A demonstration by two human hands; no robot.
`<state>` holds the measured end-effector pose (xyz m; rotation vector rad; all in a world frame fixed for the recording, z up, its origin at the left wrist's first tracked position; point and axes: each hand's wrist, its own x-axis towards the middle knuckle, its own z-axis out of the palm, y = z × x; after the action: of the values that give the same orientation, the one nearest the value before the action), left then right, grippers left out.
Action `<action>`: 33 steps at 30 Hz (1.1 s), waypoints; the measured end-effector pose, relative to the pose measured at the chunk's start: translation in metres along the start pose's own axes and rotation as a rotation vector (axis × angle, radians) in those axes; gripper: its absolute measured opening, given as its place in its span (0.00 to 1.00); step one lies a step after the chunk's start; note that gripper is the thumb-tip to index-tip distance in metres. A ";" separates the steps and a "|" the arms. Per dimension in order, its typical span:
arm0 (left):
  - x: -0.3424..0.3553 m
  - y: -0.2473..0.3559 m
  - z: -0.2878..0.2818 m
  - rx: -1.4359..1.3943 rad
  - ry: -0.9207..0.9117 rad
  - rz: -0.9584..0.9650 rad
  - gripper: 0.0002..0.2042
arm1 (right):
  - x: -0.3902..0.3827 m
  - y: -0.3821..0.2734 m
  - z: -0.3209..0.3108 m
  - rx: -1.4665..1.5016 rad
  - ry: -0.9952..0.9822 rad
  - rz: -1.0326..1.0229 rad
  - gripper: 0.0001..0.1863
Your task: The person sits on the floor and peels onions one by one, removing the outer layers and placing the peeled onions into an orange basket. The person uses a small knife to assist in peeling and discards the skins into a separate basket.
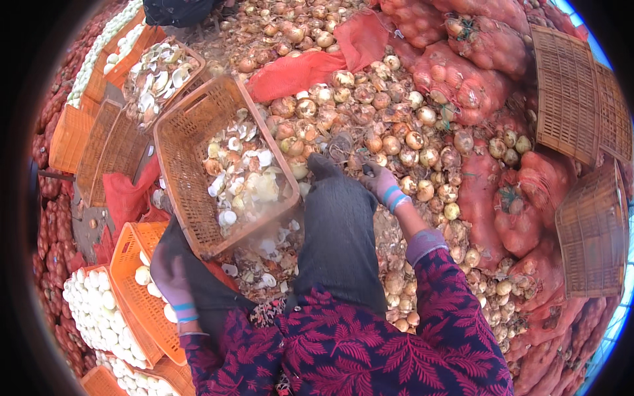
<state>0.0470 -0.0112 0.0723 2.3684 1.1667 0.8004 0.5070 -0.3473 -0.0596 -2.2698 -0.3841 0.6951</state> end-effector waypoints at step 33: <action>0.005 0.035 0.193 -0.259 -0.410 -0.014 0.22 | 0.056 -0.237 -0.036 0.243 -0.497 -0.173 0.23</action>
<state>0.1931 -0.0439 -0.0541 2.1679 0.8525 0.4024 0.5570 -0.1772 0.1109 -1.7952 -0.6813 1.1477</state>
